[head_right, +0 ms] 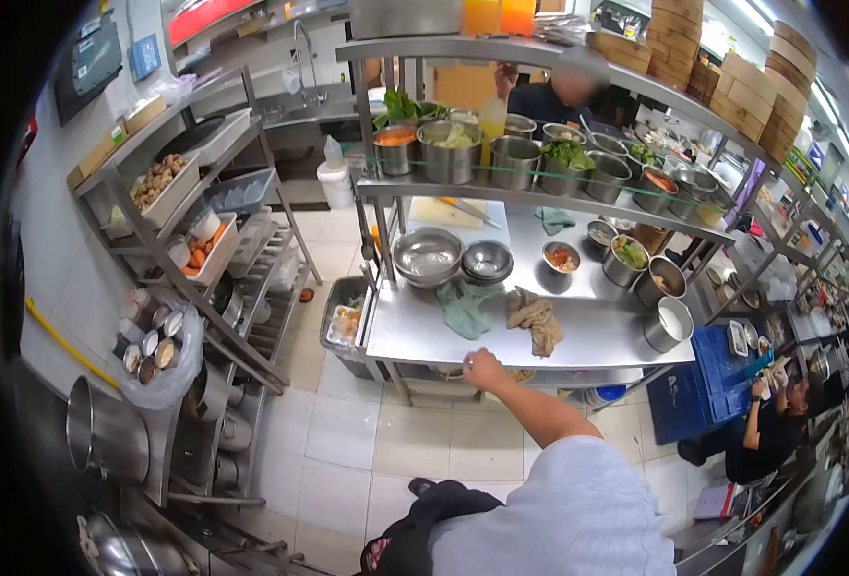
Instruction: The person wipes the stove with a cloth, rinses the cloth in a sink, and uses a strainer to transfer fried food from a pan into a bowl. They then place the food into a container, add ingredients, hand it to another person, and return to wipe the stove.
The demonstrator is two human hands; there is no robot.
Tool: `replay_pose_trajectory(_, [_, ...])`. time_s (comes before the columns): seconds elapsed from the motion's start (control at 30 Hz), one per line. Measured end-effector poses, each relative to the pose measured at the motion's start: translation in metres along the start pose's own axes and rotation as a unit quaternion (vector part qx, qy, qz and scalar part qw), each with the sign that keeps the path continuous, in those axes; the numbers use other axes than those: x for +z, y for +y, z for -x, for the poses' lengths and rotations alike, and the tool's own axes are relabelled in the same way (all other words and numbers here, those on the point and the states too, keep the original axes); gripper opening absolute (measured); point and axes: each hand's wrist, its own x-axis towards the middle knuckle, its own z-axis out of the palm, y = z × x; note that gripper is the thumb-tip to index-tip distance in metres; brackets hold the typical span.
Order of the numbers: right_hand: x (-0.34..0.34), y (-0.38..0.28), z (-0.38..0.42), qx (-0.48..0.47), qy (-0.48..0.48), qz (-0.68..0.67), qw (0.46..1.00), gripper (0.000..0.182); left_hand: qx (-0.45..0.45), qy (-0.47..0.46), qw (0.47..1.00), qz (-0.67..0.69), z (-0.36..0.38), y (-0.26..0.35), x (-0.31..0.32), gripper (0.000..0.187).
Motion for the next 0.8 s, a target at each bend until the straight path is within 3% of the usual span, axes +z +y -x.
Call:
replay_pose_trajectory(0.03, [0.012,0.003,-0.004,-0.008,0.044,-0.041,0.998,0.022,-0.002,-0.012,1.0,-0.01,-0.005,0.001,0.004,0.021])
replay_pose_trajectory(0.07, [0.011,0.003,-0.021,0.001,0.019,-0.036,0.999,0.023,-0.002,-0.023,1.0,-0.017,-0.013,0.0,0.012,0.021])
replay_pose_trajectory(0.1, [0.011,0.003,-0.032,0.016,0.067,-0.118,0.991,0.027,-0.002,-0.033,0.999,-0.025,-0.019,0.003,0.022,0.021])
replay_pose_trajectory(0.13, [0.012,0.008,-0.051,0.114,0.059,-0.188,0.974,0.035,-0.004,-0.041,0.999,-0.029,-0.026,0.002,0.033,0.021])
replay_pose_trajectory(0.17, [0.003,0.009,-0.063,0.117,0.055,-0.188,0.973,0.035,-0.005,-0.051,0.998,-0.033,-0.031,0.003,0.04,0.02])
replay_pose_trajectory(0.2, [-0.01,0.008,-0.076,0.217,0.028,-0.335,0.917,0.043,-0.007,-0.056,0.998,-0.036,-0.036,0.004,0.05,0.02])
replay_pose_trajectory(0.23, [-0.019,0.006,-0.09,0.307,0.001,-0.47,0.827,0.055,-0.01,-0.061,0.997,-0.037,-0.042,0.003,0.057,0.02])
replay_pose_trajectory(0.27, [-0.022,0.003,-0.107,0.308,-0.001,-0.471,0.826,0.055,-0.011,-0.063,0.997,-0.04,-0.046,0.004,0.063,0.02])
replay_pose_trajectory(0.33, [-0.022,0.0,-0.134,0.3,-0.023,-0.597,0.744,0.077,-0.015,-0.065,0.997,-0.048,-0.056,0.004,0.076,0.02])
replay_pose_trajectory(0.37, [-0.022,-0.008,-0.145,0.301,-0.02,-0.599,0.742,0.077,-0.017,-0.066,0.996,-0.052,-0.062,0.005,0.083,0.02])
replay_pose_trajectory(0.43, [-0.026,-0.036,-0.169,0.309,-0.039,-0.678,0.666,0.092,-0.025,-0.069,0.996,-0.058,-0.075,0.004,0.097,0.02])
replay_pose_trajectory(0.53, [-0.025,-0.071,-0.199,0.333,-0.004,-0.713,0.616,0.099,-0.037,-0.067,0.994,-0.076,-0.088,0.002,0.119,0.02])
replay_pose_trajectory(0.67, [0.002,-0.073,-0.239,0.327,0.029,-0.731,0.598,0.09,-0.043,-0.053,0.994,-0.09,-0.098,0.005,0.131,0.02])
replay_pose_trajectory(0.8, [0.012,-0.074,-0.25,0.344,0.145,-0.736,0.564,0.068,-0.046,-0.046,0.993,-0.096,-0.103,0.008,0.135,0.02])
